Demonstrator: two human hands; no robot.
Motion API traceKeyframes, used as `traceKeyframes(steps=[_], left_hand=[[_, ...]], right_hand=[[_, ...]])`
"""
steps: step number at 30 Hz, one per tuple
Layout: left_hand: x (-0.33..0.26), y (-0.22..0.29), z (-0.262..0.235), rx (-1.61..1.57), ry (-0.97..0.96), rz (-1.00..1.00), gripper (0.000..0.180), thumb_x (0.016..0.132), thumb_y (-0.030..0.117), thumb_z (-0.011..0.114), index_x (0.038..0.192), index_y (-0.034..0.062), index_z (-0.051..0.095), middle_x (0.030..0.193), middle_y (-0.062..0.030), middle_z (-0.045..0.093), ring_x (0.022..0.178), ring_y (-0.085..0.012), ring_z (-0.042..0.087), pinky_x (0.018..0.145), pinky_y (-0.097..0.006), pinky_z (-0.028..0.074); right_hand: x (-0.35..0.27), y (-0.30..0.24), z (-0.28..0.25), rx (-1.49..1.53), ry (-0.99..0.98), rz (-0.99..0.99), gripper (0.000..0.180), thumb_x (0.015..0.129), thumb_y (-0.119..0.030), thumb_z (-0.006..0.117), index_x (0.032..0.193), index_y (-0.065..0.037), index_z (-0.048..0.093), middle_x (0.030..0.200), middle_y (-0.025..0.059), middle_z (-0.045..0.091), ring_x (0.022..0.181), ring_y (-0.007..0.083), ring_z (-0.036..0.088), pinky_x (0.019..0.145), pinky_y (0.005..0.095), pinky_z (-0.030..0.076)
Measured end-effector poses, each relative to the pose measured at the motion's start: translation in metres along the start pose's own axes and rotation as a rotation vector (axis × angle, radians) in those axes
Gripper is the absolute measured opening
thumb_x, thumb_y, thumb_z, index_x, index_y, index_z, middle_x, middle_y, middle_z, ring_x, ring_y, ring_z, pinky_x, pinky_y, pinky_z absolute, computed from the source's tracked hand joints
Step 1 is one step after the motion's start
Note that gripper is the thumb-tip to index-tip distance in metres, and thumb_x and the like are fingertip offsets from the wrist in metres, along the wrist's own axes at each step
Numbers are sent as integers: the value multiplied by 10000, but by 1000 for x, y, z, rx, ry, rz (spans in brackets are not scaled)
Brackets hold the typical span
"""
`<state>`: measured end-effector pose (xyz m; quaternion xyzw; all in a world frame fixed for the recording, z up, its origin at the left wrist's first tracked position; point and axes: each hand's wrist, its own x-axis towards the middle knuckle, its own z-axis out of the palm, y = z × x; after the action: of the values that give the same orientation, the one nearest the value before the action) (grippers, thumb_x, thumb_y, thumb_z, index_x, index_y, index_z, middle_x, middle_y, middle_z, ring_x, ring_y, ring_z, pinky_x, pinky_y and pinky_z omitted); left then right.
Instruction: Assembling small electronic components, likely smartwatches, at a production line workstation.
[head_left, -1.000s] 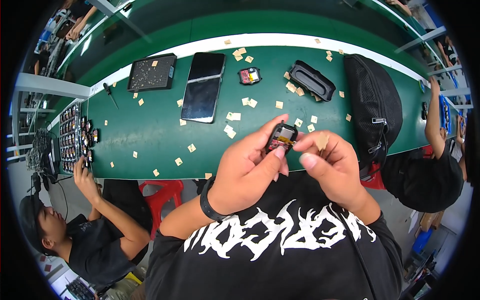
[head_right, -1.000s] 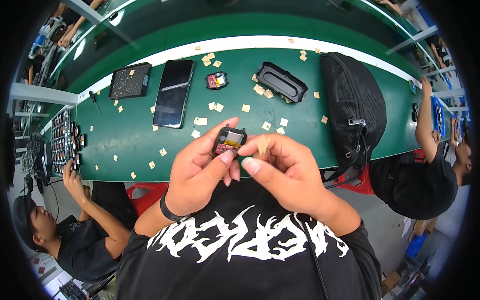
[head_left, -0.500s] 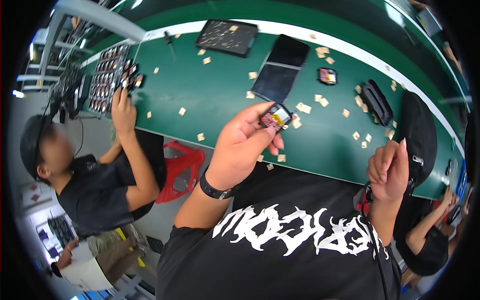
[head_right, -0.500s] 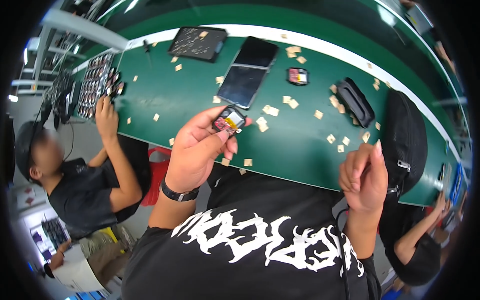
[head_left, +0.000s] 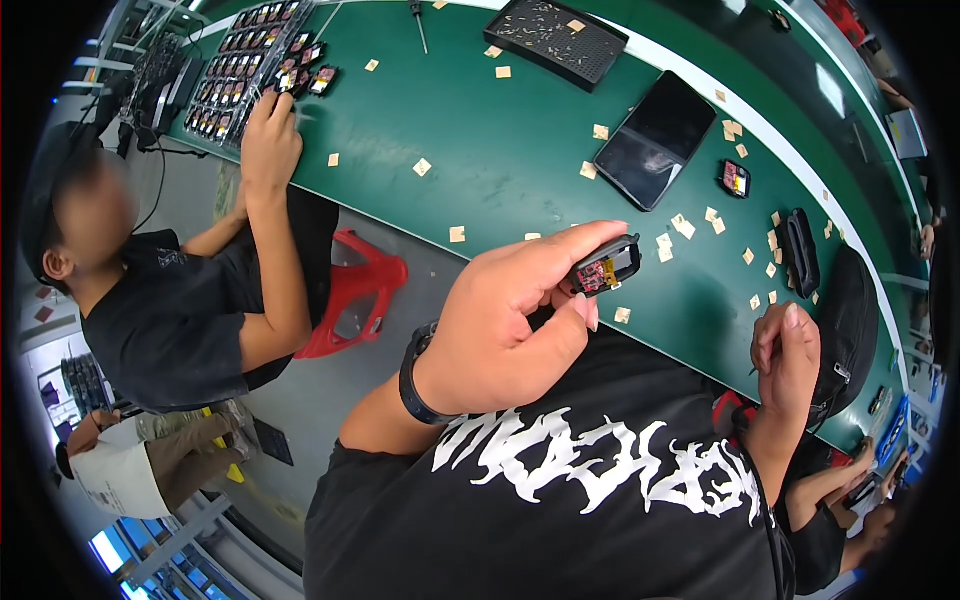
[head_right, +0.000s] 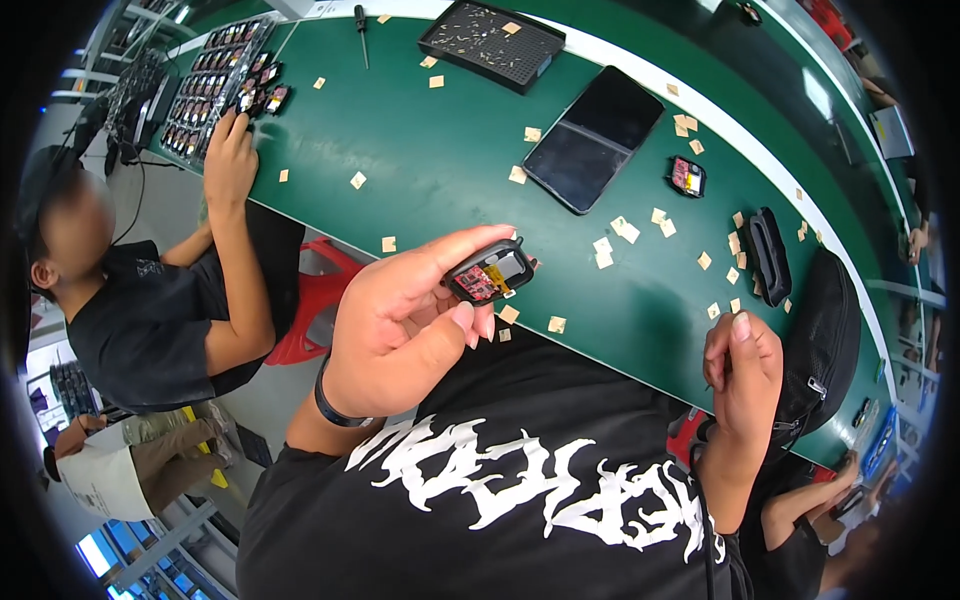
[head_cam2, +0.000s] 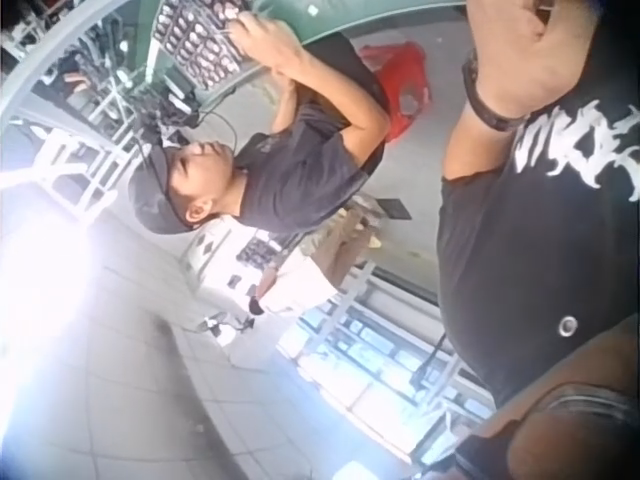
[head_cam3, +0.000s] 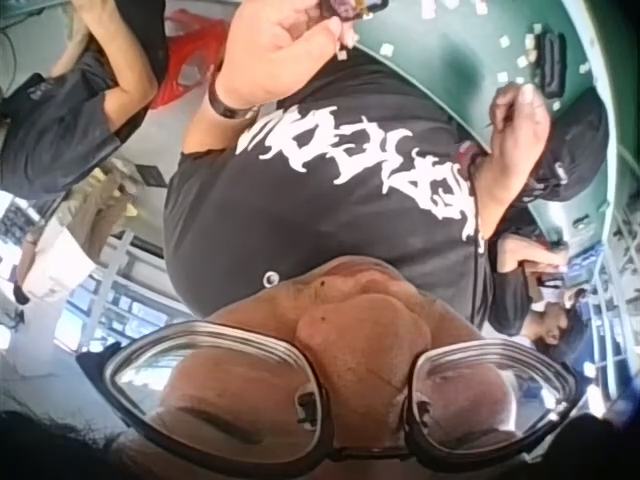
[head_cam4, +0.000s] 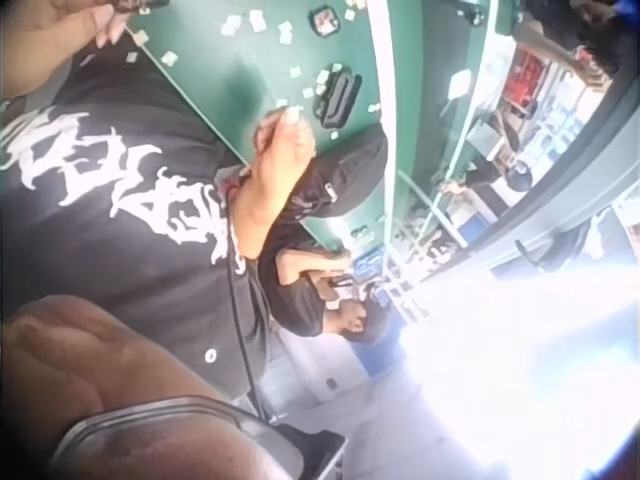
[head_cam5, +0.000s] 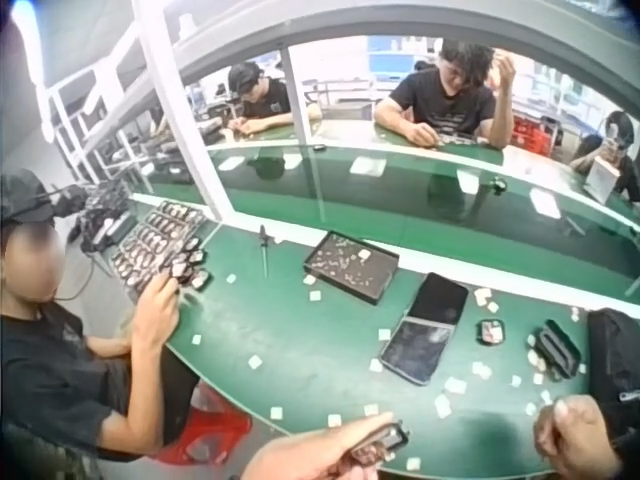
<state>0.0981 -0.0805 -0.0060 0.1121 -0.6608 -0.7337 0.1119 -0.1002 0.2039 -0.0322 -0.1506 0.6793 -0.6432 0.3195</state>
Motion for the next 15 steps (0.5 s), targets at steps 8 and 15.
traceKeyframes(steps=[8, 15], left_hand=[[-1, -3, -14, 48, 12, -18, 457, 957, -43, 517, 1411, -87, 521, 1060, -82, 641, 804, -93, 579, 738, -251, 516], [29, -38, -52, 424, 273, 210, 264, 984, 50, 631, 1228, -51, 649, 1060, -46, 631, 739, -79, 593, 646, -215, 480]], right_hand=[[-12, -31, 55, -492, -65, -201, 224, 975, -190, 604, 929, 28, 633, 778, 45, 568, 665, 102, 502, 580, 268, 385], [-6, -57, 50, -869, -240, -423, 119, 837, -9, 702, 951, 2, 670, 730, 123, 605, 630, 278, 586, 585, 361, 452]])
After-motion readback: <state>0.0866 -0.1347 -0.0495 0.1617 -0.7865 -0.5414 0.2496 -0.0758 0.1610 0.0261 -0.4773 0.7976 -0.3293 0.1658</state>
